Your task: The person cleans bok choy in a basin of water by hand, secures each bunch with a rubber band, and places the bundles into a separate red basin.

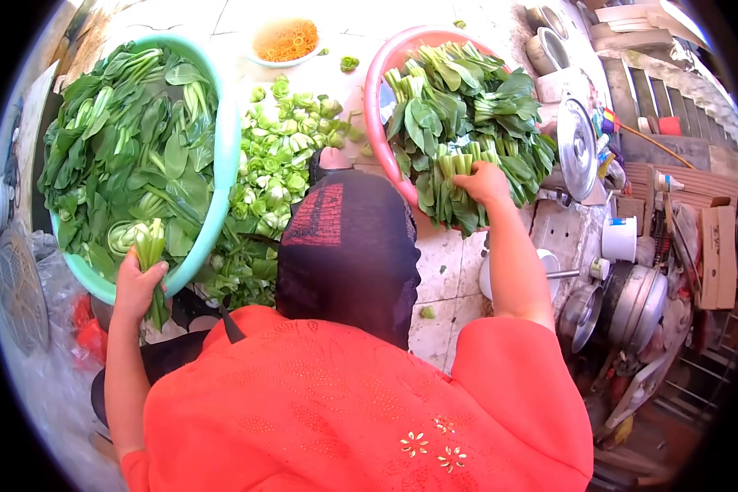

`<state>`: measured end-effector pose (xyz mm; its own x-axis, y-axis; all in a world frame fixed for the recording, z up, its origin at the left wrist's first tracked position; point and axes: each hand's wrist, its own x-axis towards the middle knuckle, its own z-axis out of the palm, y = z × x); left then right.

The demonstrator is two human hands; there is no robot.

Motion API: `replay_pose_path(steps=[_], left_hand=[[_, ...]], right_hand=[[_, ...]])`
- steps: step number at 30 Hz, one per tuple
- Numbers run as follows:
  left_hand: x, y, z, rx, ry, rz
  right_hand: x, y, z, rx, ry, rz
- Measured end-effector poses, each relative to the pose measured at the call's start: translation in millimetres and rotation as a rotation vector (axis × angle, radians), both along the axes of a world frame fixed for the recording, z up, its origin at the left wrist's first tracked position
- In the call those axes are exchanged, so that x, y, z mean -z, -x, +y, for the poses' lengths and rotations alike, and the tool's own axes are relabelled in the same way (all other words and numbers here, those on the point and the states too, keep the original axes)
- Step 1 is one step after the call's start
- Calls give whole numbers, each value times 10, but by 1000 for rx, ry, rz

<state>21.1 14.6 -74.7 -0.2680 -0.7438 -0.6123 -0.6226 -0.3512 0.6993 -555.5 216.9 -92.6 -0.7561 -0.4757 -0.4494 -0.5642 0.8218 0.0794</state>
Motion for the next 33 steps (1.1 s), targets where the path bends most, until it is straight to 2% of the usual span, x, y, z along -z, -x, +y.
replay_pose_path(steps=[3,6,9,10,11,13,14,18,20,21,23,25,27,31,33], left_hand=[[59,-31,-12,16,3,12],[29,19,-49,28,-19,10],[33,66,-77,34,-1,28],[47,70,-82,37,4,44],[76,61,-92,38,5,50],[113,42,-101,57,31,89],[110,34,-97,56,31,89],[18,66,-63,62,30,71],[2,50,-46,52,28,65],[5,42,-39,58,28,62],[27,16,-34,57,35,56],[64,-11,-24,53,26,68],[52,-9,-15,42,22,71],[14,50,1,44,6,60],[7,69,-3,40,-4,46]], right_hand=[[86,134,251,138,454,-150],[-202,217,359,529,1026,-751],[-418,274,457,737,1306,-1187],[-483,270,477,698,1351,-1304],[-523,264,476,695,1355,-1299],[-559,238,454,589,1435,-1567],[-569,229,450,559,1440,-1571],[-609,254,396,562,1396,-1531],[-580,329,371,657,1167,-1146],[-551,303,327,653,1165,-1152],[-480,232,210,380,728,-487],[-188,347,165,116,388,-62],[-151,253,28,-27,369,168],[-217,-38,-637,-96,659,-95],[-192,-170,-998,-109,610,-121]])
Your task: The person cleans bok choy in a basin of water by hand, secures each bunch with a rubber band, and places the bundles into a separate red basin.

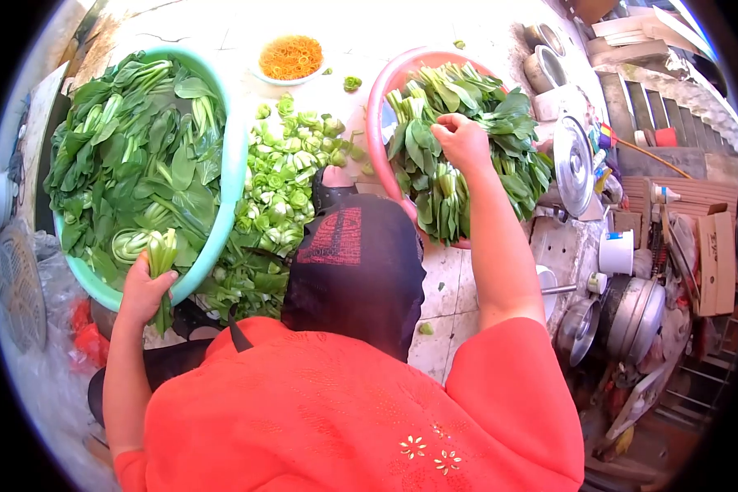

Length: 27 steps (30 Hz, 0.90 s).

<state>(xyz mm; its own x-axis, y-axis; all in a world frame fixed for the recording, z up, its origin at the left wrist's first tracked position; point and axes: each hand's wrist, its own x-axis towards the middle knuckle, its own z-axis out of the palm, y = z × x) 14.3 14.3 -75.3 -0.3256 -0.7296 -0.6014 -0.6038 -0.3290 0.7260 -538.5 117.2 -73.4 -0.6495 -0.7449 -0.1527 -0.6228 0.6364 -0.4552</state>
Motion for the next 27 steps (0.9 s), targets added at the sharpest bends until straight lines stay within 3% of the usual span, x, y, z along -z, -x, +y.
replay_pose_path(steps=[6,10,13,14,17,20,25,27], left_hand=[[-49,-8,-8,-23,-9,16],[-22,-57,-2,-38,-21,7],[-20,-60,-3,-45,-19,13],[-16,-50,-9,-39,-23,20],[-101,37,-29,-26,-30,37],[-82,41,-47,13,-17,38],[-117,8,-71,22,19,66],[-216,32,-73,-12,53,110]], right_hand=[[413,-119,-572,131,-421,217],[547,-122,-503,177,-367,212],[585,89,-311,282,67,-64],[576,159,-196,353,294,-345],[320,319,113,370,632,-945],[-53,255,334,318,746,-1257],[-264,251,434,253,765,-1333],[-248,285,343,290,601,-1014]])
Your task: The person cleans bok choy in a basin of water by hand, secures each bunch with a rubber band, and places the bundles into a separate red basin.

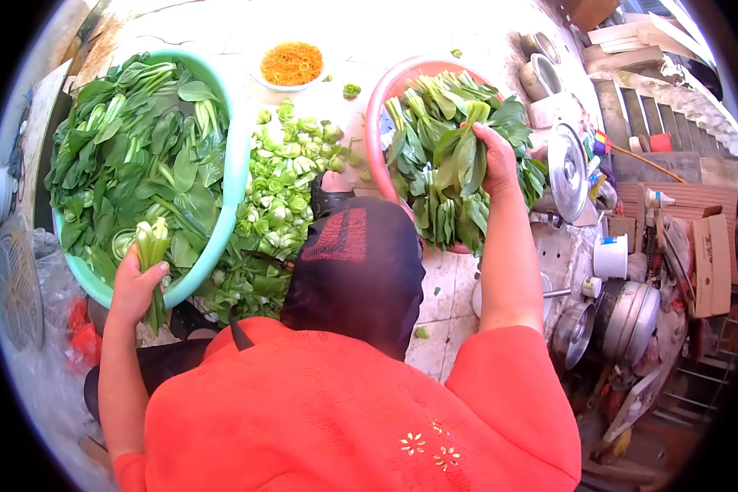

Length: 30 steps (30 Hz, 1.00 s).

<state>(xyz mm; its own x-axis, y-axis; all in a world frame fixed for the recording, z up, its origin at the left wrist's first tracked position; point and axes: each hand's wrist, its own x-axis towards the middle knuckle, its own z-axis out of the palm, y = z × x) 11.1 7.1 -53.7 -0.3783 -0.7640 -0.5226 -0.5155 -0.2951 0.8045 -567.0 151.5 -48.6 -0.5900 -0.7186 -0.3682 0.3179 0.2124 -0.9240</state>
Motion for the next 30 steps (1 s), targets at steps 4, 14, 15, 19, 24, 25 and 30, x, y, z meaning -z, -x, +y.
replay_pose_path(steps=[4,14,15,19,24,25,30], left_hand=[[-166,-26,-6,-112,82,97],[-997,-127,-109,-298,244,448],[-1017,-177,-147,-299,273,463],[-1057,-297,-197,-345,244,303],[-577,-206,-141,-326,177,442],[-581,-150,-133,-296,253,396],[-350,-159,-259,-304,196,361]], right_hand=[[227,61,-283,-83,-429,627],[-440,-996,-964,-763,-310,853],[-512,-1119,-1055,-826,-233,843],[-1057,-2145,-1364,-1116,-154,724],[-821,-3413,-1591,-1347,-228,172],[-708,-3639,-1608,-1347,-253,146],[-213,-4276,-1635,-1082,-123,-258]])
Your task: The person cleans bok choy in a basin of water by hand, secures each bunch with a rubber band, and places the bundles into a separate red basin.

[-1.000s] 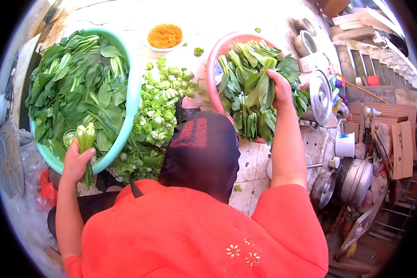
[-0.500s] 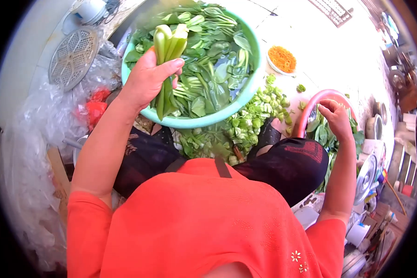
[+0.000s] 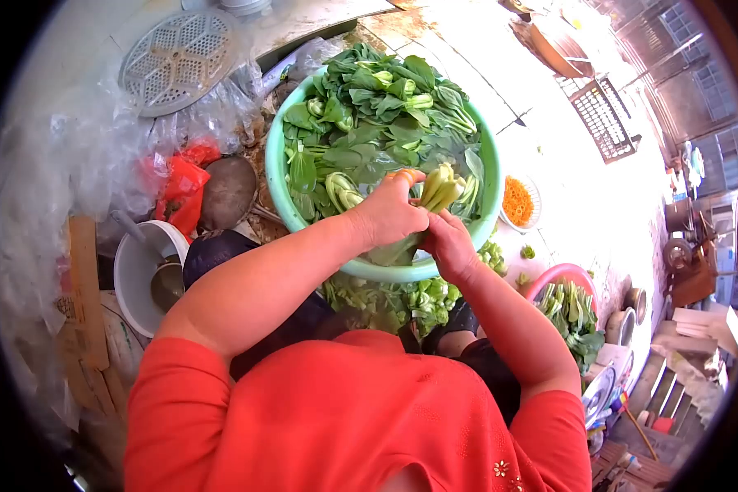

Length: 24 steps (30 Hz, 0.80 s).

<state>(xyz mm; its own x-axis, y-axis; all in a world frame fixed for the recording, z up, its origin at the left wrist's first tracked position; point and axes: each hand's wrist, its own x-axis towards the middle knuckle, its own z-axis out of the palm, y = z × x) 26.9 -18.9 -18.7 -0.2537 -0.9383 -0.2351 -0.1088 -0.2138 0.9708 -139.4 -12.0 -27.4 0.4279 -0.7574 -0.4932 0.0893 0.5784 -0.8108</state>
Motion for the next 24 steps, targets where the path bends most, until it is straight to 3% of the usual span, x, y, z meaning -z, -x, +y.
replay_pose_path(steps=[1,3,4,6,9,11,13,15,17,19,21,24], left_hand=[[-20,-27,7,-5,1,10],[-113,-94,38,-36,34,-283],[-140,-124,72,-66,167,-421],[-187,-210,23,-33,155,-493],[-362,-271,32,-41,125,-590],[-381,-304,32,114,170,-761],[-337,-302,93,138,202,-775],[-306,-303,125,371,142,-828],[-245,-303,136,429,156,-867],[-207,-304,141,561,153,-895],[-208,-326,118,570,146,-899],[-160,-360,143,609,144,-882]], right_hand=[[53,-55,-8,54,-30,-1],[207,-87,-93,108,-36,29],[314,-64,-174,123,-83,16],[408,-45,-362,155,-118,-12],[124,-166,-707,270,-117,-28],[44,-188,-1063,284,-75,58],[27,-276,-1472,321,-89,12],[-62,-412,-1827,276,-24,-16],[-140,-546,-2080,236,-92,-198],[15,-678,-2213,356,-24,29],[191,-735,-2091,298,-17,239],[604,-544,-1780,145,-44,310]])
